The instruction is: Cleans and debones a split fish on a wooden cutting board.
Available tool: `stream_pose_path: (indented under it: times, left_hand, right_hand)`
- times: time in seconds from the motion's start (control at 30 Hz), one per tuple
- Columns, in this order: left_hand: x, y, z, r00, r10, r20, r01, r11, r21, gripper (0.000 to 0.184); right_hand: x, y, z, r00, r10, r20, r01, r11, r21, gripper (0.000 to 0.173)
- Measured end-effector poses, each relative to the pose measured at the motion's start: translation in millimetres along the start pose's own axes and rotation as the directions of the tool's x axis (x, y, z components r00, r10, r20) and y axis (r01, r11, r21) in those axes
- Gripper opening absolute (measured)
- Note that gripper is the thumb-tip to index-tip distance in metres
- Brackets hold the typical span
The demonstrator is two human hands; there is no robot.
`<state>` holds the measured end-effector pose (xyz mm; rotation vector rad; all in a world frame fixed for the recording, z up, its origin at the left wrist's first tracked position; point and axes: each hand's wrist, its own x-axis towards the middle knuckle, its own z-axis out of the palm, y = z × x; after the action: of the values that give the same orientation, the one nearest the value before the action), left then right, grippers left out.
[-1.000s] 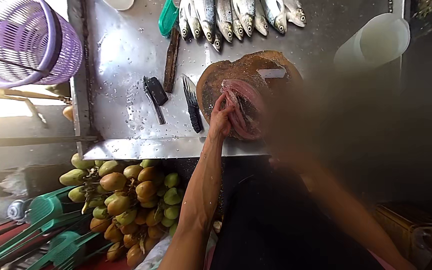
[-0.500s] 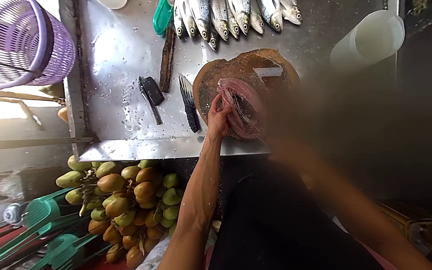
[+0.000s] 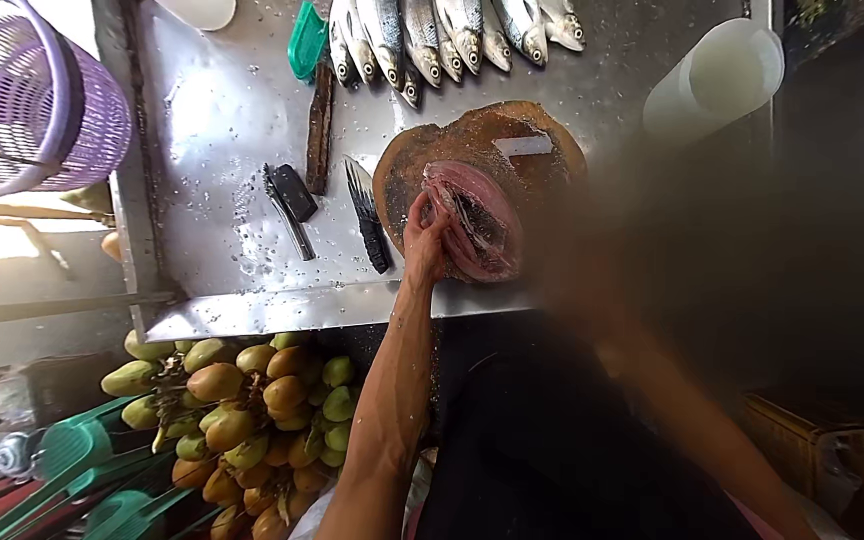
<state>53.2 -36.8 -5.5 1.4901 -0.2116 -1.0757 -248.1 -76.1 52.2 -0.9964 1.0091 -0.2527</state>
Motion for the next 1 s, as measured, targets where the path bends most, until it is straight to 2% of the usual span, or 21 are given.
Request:
stream_pose_path:
  times: [0.03, 0.1, 0.17, 0.27, 0.43, 0.57, 0.63, 0.7, 0.77, 0.8, 0.87, 0.93, 0.97, 1.0]
  left_hand:
    - [0.9, 2.0, -0.1, 1.0, 0.012, -0.011, -0.011, 0.999, 0.042, 0.066]
    - [1.4, 3.9, -1.6, 1.0, 0.025, -0.014, -0.023, 0.994, 0.103, 0.068]
    - [6.6, 8.5, -1.5, 0.999, 0.046, -0.005, -0.045, 0.99, 0.137, 0.068]
    - [20.3, 12.5, -3.5, 0.998, 0.056, -0.018, -0.052, 0.984, 0.17, 0.067]
    - [30.3, 18.0, -2.0, 1.0, -0.014, -0.018, 0.016, 0.993, 0.113, 0.068]
    - [20.9, 42.1, 9.0, 0.999, 0.017, 0.027, -0.015, 0.997, -0.076, 0.066]
    - [9.2, 61.6, 18.9, 0.996, 0.084, 0.038, -0.079, 0.991, -0.111, 0.064]
    - [-4.8, 72.9, 26.4, 0.986, 0.166, -0.011, -0.167, 0.982, -0.086, 0.063]
    - [-14.1, 63.1, 23.3, 0.961, 0.253, -0.114, -0.246, 0.967, 0.069, 0.064]
    - [-16.3, 48.0, 17.9, 0.95, 0.266, -0.164, -0.239, 0.957, 0.165, 0.065]
    - [-17.1, 8.8, 7.5, 0.946, 0.196, -0.258, -0.123, 0.953, 0.275, 0.069]
    - [-17.0, -14.3, 3.3, 0.938, 0.094, -0.332, 0.016, 0.95, 0.313, 0.072]
    - [-17.4, -16.9, 2.3, 0.934, 0.079, -0.349, 0.043, 0.943, 0.33, 0.072]
    - [-19.4, -17.3, -0.2, 0.934, 0.077, -0.348, 0.05, 0.938, 0.343, 0.072]
  right_hand:
    - [-7.3, -0.7, -0.2, 0.997, 0.016, 0.077, -0.006, 0.993, -0.117, 0.055]
    - [-14.2, 2.1, -2.4, 0.968, 0.138, 0.208, -0.063, 0.941, -0.331, 0.063]
    - [-6.4, 9.9, -4.2, 0.932, 0.234, 0.278, -0.092, 0.892, -0.442, 0.066]
    - [6.5, 20.2, 1.4, 0.915, 0.256, 0.311, -0.112, 0.903, -0.415, 0.064]
    - [7.3, 24.6, 0.0, 0.953, 0.118, 0.279, -0.034, 0.956, -0.291, 0.055]
    - [-3.5, -14.5, -17.7, 0.958, 0.07, 0.277, -0.017, 0.981, -0.191, 0.047]
    - [-6.1, -46.3, -23.8, 0.961, 0.089, 0.261, -0.03, 0.974, -0.223, 0.049]
    - [-3.8, -70.6, -30.8, 0.969, 0.112, 0.219, -0.037, 0.947, -0.318, 0.044]
    - [3.9, -87.1, -37.0, 0.971, 0.182, 0.152, -0.093, 0.882, -0.463, 0.038]
    - [10.4, -88.9, -41.3, 0.964, 0.238, 0.117, -0.132, 0.814, -0.565, 0.041]
    - [19.7, -90.2, -45.7, 0.939, 0.343, 0.02, -0.199, 0.591, -0.782, 0.052]
    - [19.7, -98.0, -40.8, 0.911, 0.413, -0.005, -0.175, 0.375, -0.91, 0.063]
    - [18.9, -98.9, -37.6, 0.909, 0.415, 0.035, -0.124, 0.351, -0.928, 0.066]
    - [17.2, -96.8, -32.4, 0.917, 0.389, 0.086, -0.073, 0.376, -0.924, 0.067]
